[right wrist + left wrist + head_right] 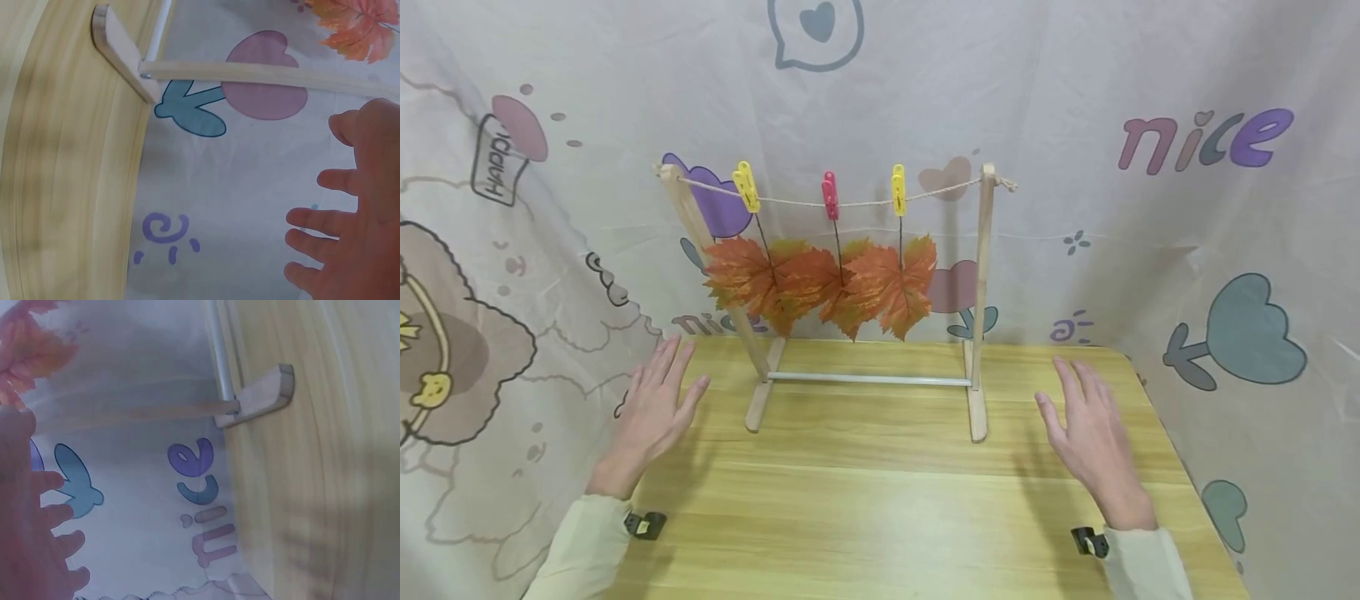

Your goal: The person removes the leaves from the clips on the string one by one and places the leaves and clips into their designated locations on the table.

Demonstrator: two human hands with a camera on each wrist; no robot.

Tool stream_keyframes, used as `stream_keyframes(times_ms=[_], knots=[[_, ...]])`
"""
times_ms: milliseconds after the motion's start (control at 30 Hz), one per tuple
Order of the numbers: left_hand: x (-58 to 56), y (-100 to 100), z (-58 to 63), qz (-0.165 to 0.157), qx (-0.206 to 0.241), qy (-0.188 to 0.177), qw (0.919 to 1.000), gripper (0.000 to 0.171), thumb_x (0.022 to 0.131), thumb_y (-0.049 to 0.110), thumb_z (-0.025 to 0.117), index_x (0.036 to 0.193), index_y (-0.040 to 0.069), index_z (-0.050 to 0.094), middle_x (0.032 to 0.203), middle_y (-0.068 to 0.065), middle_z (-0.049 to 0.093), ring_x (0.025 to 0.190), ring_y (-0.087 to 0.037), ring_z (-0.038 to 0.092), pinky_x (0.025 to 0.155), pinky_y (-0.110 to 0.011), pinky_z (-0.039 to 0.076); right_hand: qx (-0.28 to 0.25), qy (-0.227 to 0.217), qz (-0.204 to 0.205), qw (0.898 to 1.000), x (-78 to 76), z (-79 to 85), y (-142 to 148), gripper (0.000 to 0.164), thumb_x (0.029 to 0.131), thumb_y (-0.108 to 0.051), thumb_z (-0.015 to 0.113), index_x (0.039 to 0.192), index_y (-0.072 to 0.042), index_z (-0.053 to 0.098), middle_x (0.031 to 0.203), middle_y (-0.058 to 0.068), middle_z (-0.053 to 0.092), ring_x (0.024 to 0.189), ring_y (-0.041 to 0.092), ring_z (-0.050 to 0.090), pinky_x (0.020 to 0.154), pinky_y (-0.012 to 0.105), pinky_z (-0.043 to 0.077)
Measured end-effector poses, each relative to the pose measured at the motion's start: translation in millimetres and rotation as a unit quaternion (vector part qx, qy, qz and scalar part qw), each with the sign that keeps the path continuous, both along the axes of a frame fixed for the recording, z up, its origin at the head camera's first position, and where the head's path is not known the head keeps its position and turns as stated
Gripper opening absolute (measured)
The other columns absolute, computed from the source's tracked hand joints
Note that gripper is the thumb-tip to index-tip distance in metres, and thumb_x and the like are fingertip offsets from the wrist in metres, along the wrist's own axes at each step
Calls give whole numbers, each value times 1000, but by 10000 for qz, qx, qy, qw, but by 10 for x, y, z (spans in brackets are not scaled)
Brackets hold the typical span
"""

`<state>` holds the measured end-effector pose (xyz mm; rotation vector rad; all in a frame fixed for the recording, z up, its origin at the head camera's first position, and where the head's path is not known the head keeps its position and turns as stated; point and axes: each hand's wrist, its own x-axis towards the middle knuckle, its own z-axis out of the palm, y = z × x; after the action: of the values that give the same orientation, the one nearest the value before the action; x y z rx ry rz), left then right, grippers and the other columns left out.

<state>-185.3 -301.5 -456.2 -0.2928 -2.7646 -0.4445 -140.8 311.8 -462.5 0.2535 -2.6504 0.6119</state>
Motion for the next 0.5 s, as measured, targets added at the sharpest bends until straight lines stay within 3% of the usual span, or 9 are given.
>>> stream_keyframes(times_ms=[233,500], knots=[[11,119,78,-155,216,172,9995,69,109,46,42,164,9,22,171,-14,10,155,-42,11,121,-62,3,-223,264,136,9993,-8,40,-122,62,105,-28,56,158,-5,35,152,29,40,135,54,38,107,72,28],[16,234,68,-272,356,507,9977,66,109,44,43,162,9,27,169,-16,16,151,-44,21,120,-62,12,-468,433,219,9977,-10,92,-257,60,104,-25,60,157,-7,40,149,29,44,135,52,39,103,73,32]])
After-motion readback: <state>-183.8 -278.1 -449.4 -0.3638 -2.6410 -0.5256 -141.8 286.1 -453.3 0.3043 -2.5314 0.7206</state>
